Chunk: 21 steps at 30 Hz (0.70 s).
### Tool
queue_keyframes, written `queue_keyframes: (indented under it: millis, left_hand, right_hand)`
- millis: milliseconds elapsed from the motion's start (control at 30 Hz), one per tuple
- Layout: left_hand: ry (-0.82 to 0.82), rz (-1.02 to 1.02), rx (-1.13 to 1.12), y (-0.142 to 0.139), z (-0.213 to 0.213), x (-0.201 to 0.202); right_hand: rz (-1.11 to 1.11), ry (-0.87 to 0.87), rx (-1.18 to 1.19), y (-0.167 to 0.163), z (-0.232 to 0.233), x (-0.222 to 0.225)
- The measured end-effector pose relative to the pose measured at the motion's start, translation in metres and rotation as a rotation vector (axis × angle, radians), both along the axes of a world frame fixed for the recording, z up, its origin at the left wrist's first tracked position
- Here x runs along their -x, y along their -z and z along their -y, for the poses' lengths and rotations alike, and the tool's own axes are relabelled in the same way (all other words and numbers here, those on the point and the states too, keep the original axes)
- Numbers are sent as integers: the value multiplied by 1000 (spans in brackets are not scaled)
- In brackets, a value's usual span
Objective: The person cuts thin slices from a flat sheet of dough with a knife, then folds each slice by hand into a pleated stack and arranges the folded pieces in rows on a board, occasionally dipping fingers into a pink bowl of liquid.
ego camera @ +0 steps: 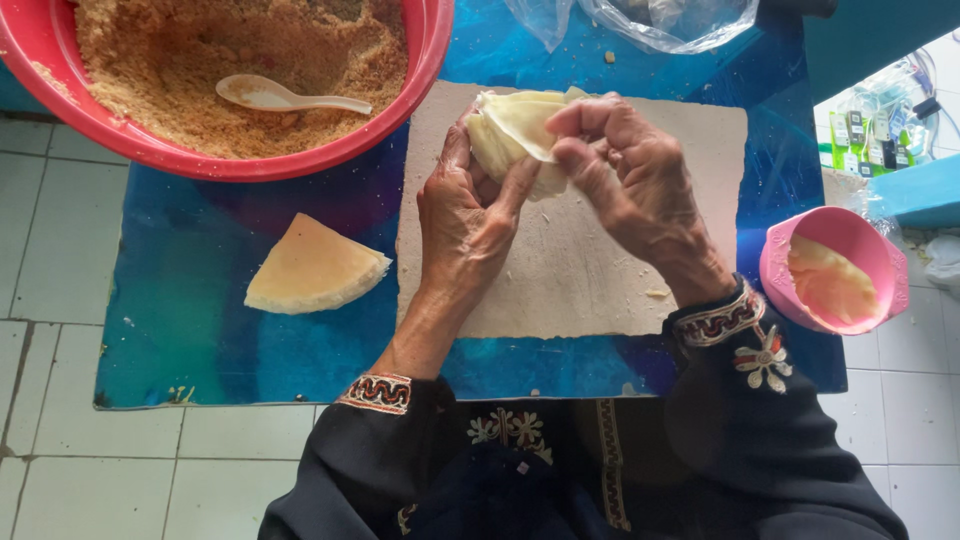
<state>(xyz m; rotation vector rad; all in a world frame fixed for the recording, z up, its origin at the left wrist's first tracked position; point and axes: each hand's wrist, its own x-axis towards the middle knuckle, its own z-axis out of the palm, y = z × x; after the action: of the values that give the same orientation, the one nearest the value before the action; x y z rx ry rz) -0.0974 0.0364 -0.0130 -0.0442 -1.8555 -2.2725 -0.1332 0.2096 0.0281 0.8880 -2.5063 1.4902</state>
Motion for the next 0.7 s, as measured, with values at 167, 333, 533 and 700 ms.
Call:
queue_keyframes:
  millis: [167, 333, 533, 700]
  left_hand:
    - [-53, -6, 175, 1, 0, -1]
    - [-85, -29, 286, -1, 2, -1]
    - [-94, 37, 300, -5, -1, 0]
    - [-142, 12, 324, -2, 2, 1]
  right_hand:
    - [-332, 35, -216, -8, 9, -4]
    - [-492, 40, -283, -10, 9, -7]
    - [51, 253, -107, -10, 10, -8]
    - [-43, -14, -148, -14, 1, -6]
